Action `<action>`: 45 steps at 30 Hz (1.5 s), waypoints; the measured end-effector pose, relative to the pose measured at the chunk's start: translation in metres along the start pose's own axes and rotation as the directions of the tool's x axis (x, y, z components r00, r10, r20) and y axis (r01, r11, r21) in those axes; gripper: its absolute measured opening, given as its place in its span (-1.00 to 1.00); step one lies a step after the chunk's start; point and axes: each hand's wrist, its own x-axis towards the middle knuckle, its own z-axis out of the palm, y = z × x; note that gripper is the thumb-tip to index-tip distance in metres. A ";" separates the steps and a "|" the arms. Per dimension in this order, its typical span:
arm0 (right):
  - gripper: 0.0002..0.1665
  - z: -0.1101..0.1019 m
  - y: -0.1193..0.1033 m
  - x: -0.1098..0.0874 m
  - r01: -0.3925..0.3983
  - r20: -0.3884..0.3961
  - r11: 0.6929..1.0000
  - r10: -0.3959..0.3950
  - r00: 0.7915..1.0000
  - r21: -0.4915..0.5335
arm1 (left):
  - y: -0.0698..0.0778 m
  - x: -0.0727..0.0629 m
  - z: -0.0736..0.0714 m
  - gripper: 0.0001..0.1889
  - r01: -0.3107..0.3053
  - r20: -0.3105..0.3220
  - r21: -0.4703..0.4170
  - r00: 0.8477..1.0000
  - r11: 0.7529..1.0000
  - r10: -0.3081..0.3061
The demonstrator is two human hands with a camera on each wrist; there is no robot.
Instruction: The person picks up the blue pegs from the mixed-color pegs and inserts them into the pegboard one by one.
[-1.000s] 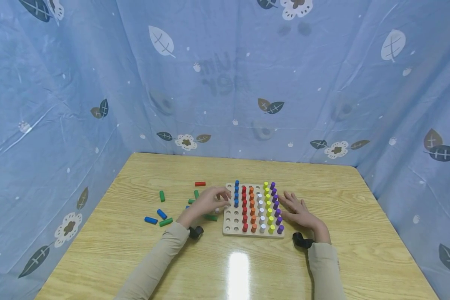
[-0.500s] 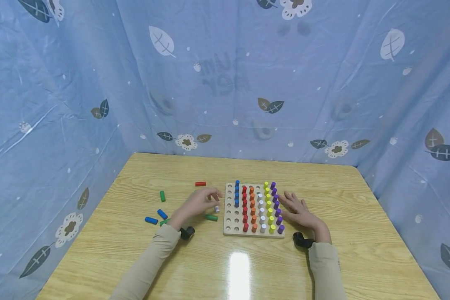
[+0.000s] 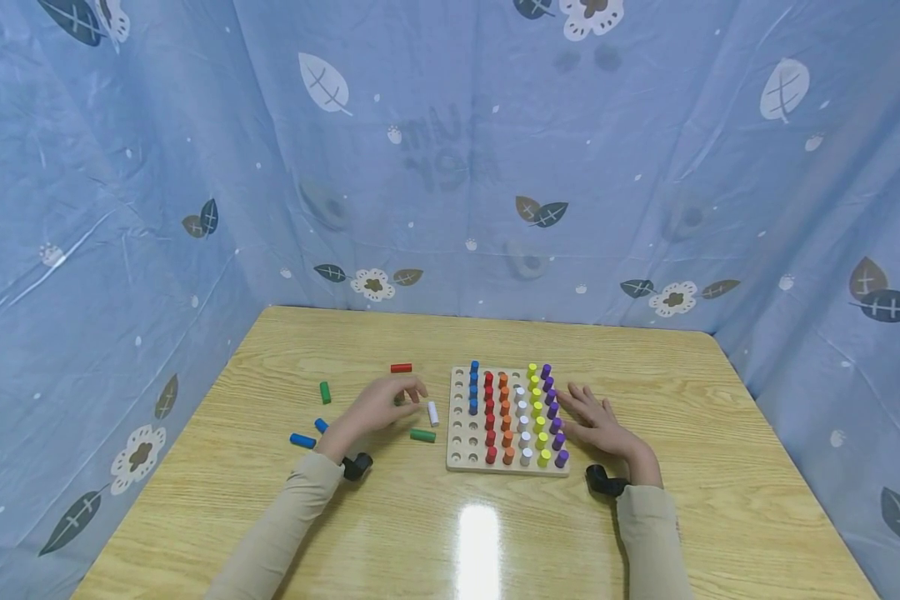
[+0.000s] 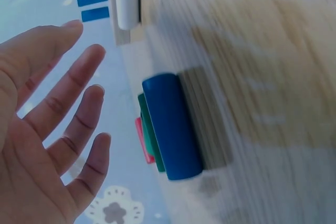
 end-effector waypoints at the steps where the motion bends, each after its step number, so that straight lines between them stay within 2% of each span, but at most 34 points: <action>1: -0.30 0.000 0.000 0.000 -0.001 0.003 1.000 0.001 1.000 0.001 | -0.001 -0.001 -0.001 -0.84 0.002 0.000 0.002 1.000 1.000 -0.002; 13: -0.30 0.001 0.002 0.000 -0.010 0.013 1.000 0.010 1.000 0.002 | -0.011 -0.012 -0.010 -0.85 -0.023 -0.004 0.059 1.000 0.998 0.023; 23: -0.30 0.001 0.002 0.000 -0.002 0.002 1.000 0.002 1.000 0.000 | -0.018 -0.023 -0.014 -0.87 -0.044 -0.004 0.073 0.999 0.996 0.045; 38: -0.31 0.001 -0.001 0.000 -0.005 0.009 1.000 0.005 1.000 -0.011 | -0.028 -0.033 -0.021 -0.85 -0.005 0.019 0.114 1.000 0.993 0.003; 45: -0.30 0.000 0.000 0.000 -0.010 0.009 1.000 0.010 1.000 0.002 | -0.032 -0.036 -0.020 -0.84 -0.010 0.033 0.133 0.999 0.991 0.006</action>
